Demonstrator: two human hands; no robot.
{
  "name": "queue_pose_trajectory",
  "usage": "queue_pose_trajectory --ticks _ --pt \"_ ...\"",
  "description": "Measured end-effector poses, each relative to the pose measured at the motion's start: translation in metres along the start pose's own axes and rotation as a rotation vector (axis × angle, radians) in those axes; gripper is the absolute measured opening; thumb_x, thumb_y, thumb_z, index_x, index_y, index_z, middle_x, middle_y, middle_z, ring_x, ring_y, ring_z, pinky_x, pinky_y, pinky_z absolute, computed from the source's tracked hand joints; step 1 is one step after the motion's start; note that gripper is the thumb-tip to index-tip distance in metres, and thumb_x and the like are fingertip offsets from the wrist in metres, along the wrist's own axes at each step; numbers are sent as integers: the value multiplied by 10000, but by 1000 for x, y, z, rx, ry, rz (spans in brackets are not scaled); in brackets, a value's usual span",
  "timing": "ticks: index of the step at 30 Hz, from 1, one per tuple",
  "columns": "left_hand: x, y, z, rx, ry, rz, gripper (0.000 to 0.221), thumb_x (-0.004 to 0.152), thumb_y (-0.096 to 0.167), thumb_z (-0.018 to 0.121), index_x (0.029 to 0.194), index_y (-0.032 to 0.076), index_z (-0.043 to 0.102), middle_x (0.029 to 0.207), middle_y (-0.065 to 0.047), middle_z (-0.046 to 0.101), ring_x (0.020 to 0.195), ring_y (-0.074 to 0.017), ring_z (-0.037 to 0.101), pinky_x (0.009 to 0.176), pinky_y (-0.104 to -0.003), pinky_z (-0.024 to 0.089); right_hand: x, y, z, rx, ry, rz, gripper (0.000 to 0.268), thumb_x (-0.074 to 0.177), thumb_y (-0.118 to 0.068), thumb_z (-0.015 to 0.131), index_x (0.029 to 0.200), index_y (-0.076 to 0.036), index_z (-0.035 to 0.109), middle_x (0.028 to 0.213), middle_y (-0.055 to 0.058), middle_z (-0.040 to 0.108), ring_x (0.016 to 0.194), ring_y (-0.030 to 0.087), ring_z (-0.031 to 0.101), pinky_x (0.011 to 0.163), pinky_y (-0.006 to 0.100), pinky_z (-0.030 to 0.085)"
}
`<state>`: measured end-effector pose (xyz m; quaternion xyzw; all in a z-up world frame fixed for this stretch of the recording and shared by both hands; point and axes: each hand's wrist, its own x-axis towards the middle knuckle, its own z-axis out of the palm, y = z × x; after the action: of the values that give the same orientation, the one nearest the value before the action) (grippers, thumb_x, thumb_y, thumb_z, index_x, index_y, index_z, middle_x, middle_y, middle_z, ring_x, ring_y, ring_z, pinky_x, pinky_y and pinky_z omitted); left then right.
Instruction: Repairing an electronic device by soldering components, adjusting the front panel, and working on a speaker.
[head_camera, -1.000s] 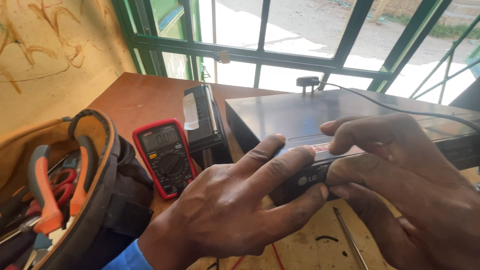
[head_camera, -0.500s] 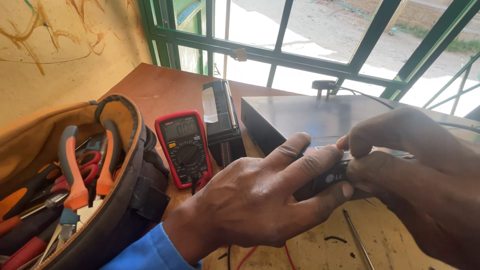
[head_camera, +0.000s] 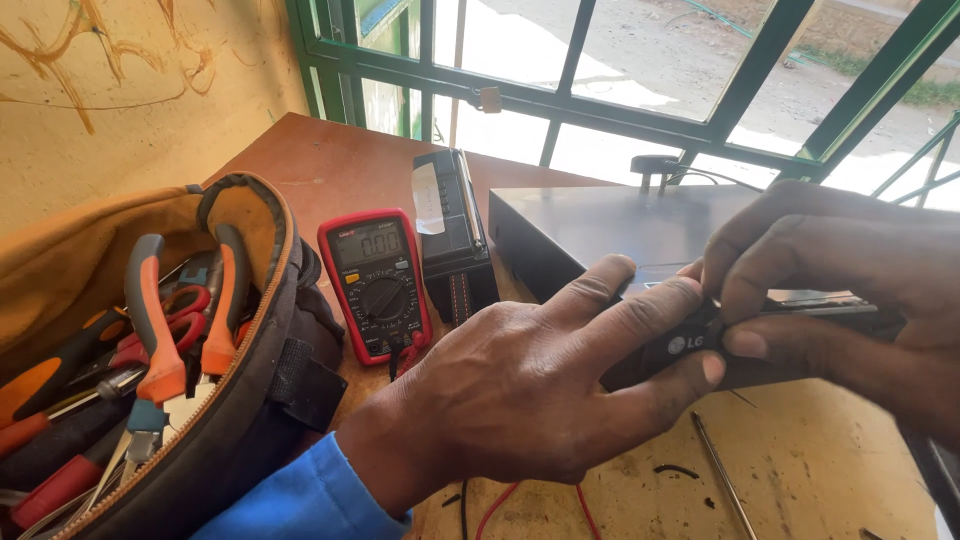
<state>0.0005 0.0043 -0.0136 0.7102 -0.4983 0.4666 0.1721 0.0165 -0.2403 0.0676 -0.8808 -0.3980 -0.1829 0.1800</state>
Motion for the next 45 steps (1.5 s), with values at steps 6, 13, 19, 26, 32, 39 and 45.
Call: queue_pose_trajectory --ticks 6,13,19,26,32,39,45 --pt "-4 0 3 29 -11 8 216 1106 134 650 1322 142 659 1341 -223 616 1106 -472 739 457 -489 506 1 4 -5 145 -66 140 100 726 -272 812 718 -173 797 883 -48 810 892 90 831 857 314 678" --pt "-2 -1 -2 26 -36 -6 232 1088 82 604 1307 156 625 1353 -236 596 1101 -428 710 452 -483 504 2 14 -4 246 -104 99 100 723 -227 821 731 -139 775 904 -16 784 947 111 851 881 271 736" --pt "0 3 -2 31 20 -9 126 1094 69 601 1161 175 611 1308 -218 645 1086 -491 781 466 -480 500 2 33 0 193 -96 -76 161 715 -318 802 770 -182 736 910 -42 768 939 103 861 825 245 694" --pt "-2 1 -1 -23 -12 -17 169 1104 18 568 1225 127 610 1355 -219 609 1130 -527 758 495 -511 522 -9 32 9 186 -24 -68 232 629 -286 837 798 -154 750 917 -6 781 998 147 876 892 283 704" --pt "-2 0 -2 -23 -6 -44 202 1078 4 551 1231 112 625 1381 -224 606 1114 -497 755 470 -507 502 -16 -2 17 152 122 132 65 726 -168 764 755 -111 779 936 21 769 1037 146 842 915 263 666" --pt "1 -2 -5 -60 -43 -76 282 989 -65 555 1204 114 592 1366 -227 579 1093 -453 693 412 -502 461 -28 13 26 -75 235 -153 127 917 -169 595 1012 -116 660 1039 98 683 1102 277 722 1044 400 585" --pt "0 0 -4 -57 -88 -107 332 973 -26 574 1261 139 585 1387 -214 595 1163 -487 708 418 -534 476 -49 -7 30 -447 263 -267 218 953 -105 684 1167 -131 715 1173 62 681 1099 297 650 1020 443 532"
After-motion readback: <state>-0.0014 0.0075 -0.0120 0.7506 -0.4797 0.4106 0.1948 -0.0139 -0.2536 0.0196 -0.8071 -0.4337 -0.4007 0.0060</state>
